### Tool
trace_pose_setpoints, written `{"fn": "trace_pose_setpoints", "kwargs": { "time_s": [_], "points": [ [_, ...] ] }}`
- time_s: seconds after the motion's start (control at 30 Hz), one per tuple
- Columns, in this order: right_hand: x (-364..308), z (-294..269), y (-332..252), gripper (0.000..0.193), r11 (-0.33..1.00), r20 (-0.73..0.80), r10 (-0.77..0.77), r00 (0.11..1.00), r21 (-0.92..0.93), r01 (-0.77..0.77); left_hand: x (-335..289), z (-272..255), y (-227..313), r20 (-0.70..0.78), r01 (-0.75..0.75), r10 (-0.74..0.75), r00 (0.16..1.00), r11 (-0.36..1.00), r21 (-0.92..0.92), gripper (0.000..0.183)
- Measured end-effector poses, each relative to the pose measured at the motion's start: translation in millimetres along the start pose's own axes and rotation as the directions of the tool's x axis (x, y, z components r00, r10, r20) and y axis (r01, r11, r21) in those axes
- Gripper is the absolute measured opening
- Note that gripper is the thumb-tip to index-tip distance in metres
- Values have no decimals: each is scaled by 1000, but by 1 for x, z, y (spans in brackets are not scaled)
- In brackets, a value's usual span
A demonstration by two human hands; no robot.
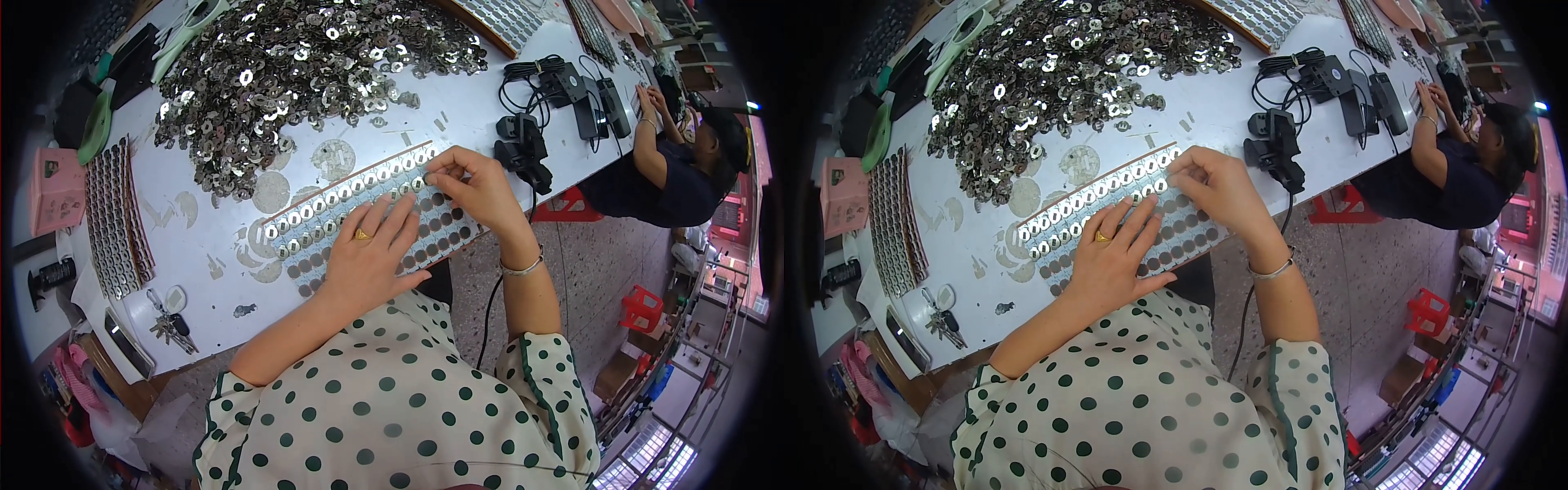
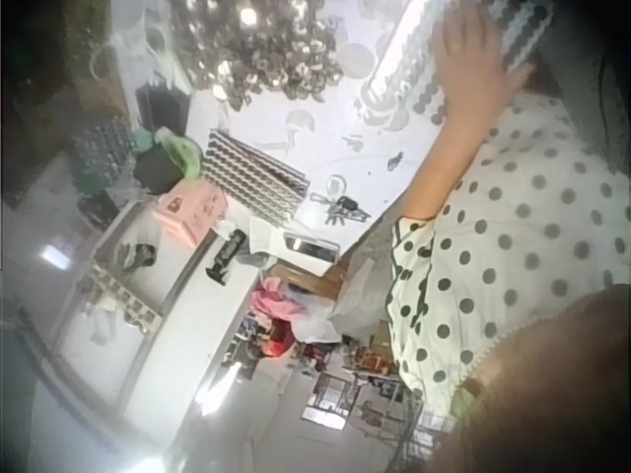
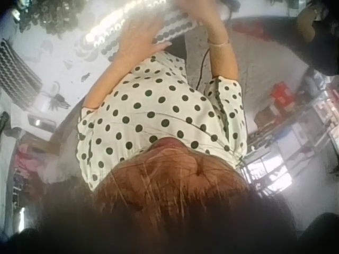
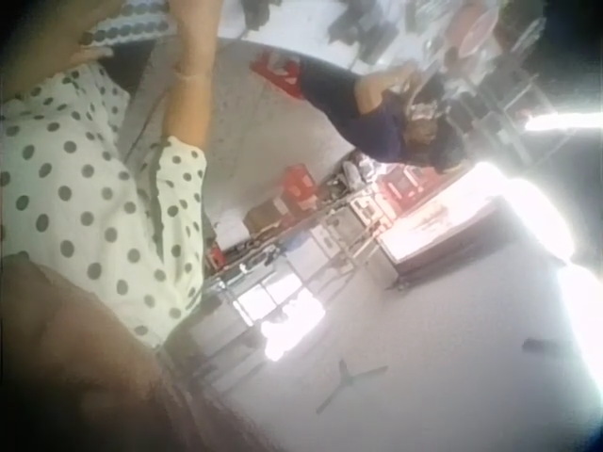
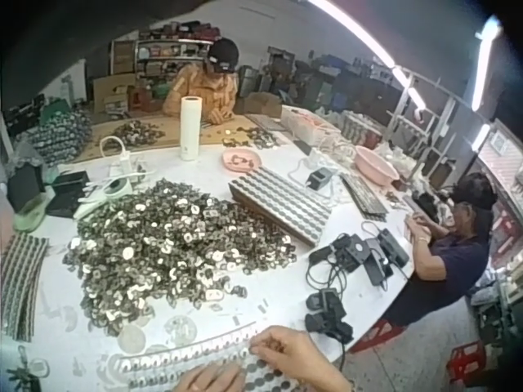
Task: The person assembles small metal components into a plastic organizer tray by hand.
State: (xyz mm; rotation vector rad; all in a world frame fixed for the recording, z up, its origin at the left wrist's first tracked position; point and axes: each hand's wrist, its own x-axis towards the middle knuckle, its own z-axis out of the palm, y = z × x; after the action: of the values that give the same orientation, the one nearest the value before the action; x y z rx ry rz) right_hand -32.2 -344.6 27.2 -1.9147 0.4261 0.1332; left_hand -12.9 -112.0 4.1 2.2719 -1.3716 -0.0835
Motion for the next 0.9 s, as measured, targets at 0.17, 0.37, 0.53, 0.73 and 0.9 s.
{"fn": "trace_pose_setpoints", "kwargs": {
  "time_s": [0.17,0.37,0.53,0.73,0.9],
  "points": [
    [-3,3,2,16,994,3,-86,996,-68,86,0,-3,1,10,-1,1,1000,1000,11,74],
    [-3,3,11,17,987,-87,-128,988,-104,119,1,-2,1,9,0,0,1000,1000,14,73],
    [-2,1,0,19,791,18,-398,917,-499,353,0,-2,0,10,4,-5,1000,1000,8,73],
    [45,-7,-19,22,836,-218,-429,876,-462,295,1,-1,0,0,-8,8,1000,1000,18,73],
    [87,3,-8,25,858,-251,-399,882,-443,262,1,-1,1,-10,-13,14,1000,1000,16,72]
  ]
}}
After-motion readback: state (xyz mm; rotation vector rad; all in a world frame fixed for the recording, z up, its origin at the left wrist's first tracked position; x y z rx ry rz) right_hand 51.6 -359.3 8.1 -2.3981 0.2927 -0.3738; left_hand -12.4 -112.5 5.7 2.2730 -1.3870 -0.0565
